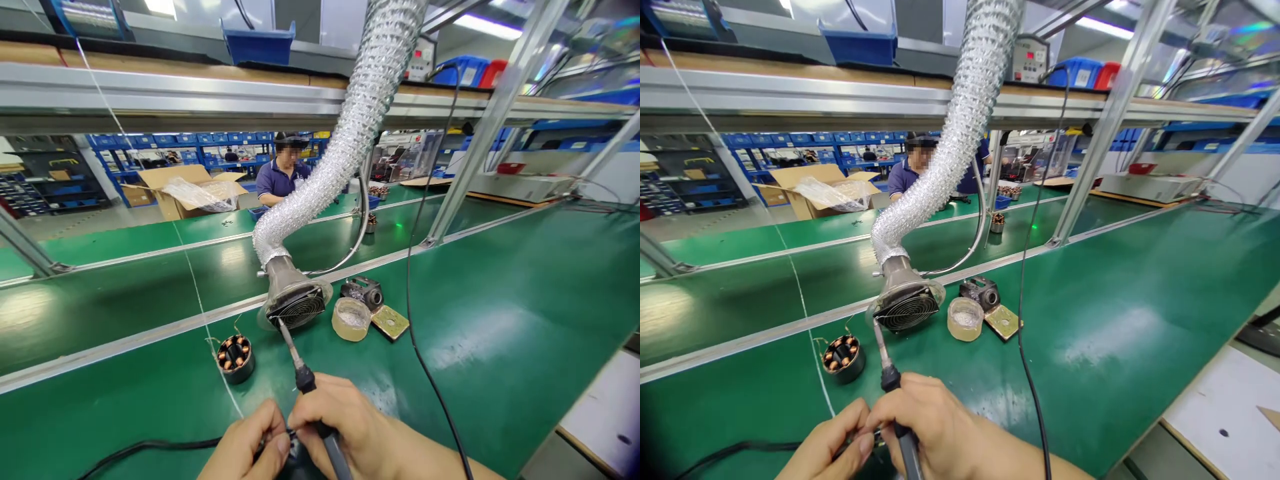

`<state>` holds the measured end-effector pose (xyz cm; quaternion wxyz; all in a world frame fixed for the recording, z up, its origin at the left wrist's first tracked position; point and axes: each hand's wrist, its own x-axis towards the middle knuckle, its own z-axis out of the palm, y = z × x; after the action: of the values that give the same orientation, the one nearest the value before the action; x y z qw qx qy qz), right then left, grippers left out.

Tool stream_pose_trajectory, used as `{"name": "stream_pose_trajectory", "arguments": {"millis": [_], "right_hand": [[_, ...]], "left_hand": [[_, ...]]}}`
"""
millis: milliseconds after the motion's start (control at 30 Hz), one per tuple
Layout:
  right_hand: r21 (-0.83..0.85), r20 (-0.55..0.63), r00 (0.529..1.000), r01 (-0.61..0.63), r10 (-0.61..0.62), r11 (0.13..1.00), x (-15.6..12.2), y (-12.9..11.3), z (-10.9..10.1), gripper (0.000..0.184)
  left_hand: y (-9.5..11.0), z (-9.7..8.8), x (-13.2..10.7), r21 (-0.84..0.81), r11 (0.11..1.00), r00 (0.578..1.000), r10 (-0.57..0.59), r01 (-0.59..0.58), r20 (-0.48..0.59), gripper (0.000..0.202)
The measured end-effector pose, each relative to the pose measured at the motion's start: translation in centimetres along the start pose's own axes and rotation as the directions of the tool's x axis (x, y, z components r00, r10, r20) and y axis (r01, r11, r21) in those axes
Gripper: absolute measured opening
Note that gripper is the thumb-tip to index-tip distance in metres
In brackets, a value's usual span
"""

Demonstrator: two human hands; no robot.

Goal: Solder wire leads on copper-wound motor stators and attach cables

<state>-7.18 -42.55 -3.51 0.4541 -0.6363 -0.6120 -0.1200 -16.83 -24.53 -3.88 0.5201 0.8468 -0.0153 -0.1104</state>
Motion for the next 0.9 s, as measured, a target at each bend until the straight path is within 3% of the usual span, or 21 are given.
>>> {"name": "stream_pose_trajectory", "arguments": {"millis": [200,333,500,667,767,900], "right_hand": [[0.090,0.039,0.997,-0.069,0.066,0.993,-0.2,0.0,-0.1,0.021],[0.081,0.038,0.993,-0.118,0.115,0.990,-0.5,0.0,0.0,0.027],[0.086,-0.008,0.998,-0.054,0.055,0.995,-0.3,-0.2,0.3,0.026],[0.108,-0.025,0.998,-0.055,0.058,0.993,0.0,0.0,0.6,0.025],[0.082,-0.046,0.995,-0.084,0.088,0.993,0.0,0.3,0.4,0.025],[0.092,-0.138,0.966,-0.206,0.217,0.974,-0.9,0.8,-0.8,0.030]], "left_hand": [[2.4,-0.2,-1.0,0.045,0.995,0.992,-0.082,0.086,-0.092,0.023],[2.8,-0.5,-1.2,0.001,0.996,0.992,-0.085,0.085,-0.095,0.021],[2.0,-0.3,-0.7,-0.269,0.960,0.995,-0.095,0.082,-0.038,0.025],[1.4,0.5,0.2,-0.616,0.757,0.973,-0.217,0.217,0.075,0.028],[1.1,0.7,0.7,-0.672,0.711,0.965,-0.262,0.205,0.017,0.027],[1.0,1.0,1.4,-0.647,0.749,0.945,-0.297,0.141,-0.138,0.025]]}}
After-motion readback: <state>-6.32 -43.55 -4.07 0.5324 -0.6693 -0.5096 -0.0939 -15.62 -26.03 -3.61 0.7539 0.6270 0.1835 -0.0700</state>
